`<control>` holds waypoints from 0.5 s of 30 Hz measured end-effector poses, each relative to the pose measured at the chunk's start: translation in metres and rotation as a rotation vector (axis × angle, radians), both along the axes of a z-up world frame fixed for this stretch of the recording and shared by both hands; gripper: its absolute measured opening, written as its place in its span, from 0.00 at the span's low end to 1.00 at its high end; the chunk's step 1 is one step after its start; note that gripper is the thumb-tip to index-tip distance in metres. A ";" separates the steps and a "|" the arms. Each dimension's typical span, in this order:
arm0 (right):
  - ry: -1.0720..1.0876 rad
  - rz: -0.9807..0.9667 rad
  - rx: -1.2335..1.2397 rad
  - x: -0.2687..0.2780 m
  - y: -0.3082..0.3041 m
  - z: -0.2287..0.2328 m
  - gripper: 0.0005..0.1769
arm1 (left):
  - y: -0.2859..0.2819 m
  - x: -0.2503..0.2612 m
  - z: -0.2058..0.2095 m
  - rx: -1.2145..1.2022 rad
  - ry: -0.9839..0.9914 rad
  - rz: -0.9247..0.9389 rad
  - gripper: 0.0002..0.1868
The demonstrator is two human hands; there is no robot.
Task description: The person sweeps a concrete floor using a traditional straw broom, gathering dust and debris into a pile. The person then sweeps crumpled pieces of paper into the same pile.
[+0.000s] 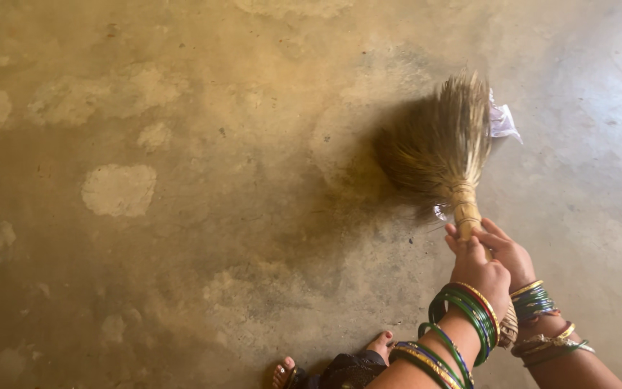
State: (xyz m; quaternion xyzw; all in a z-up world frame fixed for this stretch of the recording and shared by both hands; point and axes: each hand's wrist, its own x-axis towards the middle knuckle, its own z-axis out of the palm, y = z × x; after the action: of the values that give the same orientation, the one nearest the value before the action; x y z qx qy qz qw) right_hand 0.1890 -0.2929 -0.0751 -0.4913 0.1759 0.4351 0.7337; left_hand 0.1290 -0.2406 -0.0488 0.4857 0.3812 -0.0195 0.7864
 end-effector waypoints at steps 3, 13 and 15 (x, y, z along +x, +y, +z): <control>-0.036 -0.079 -0.087 0.006 -0.003 0.013 0.38 | 0.026 -0.011 0.043 0.168 0.106 -0.345 0.35; -0.192 -0.117 0.074 -0.014 0.019 0.056 0.37 | 0.058 -0.040 0.097 0.160 -0.014 -0.295 0.37; -0.177 -0.141 0.082 -0.025 0.028 0.058 0.38 | 0.068 -0.050 0.106 0.208 -0.006 -0.292 0.37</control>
State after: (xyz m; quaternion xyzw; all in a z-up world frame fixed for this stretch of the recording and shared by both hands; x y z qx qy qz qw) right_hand 0.1641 -0.2644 -0.0171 -0.4840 0.1265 0.3440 0.7946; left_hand 0.0788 -0.1727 0.0570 0.6149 0.3041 -0.0926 0.7217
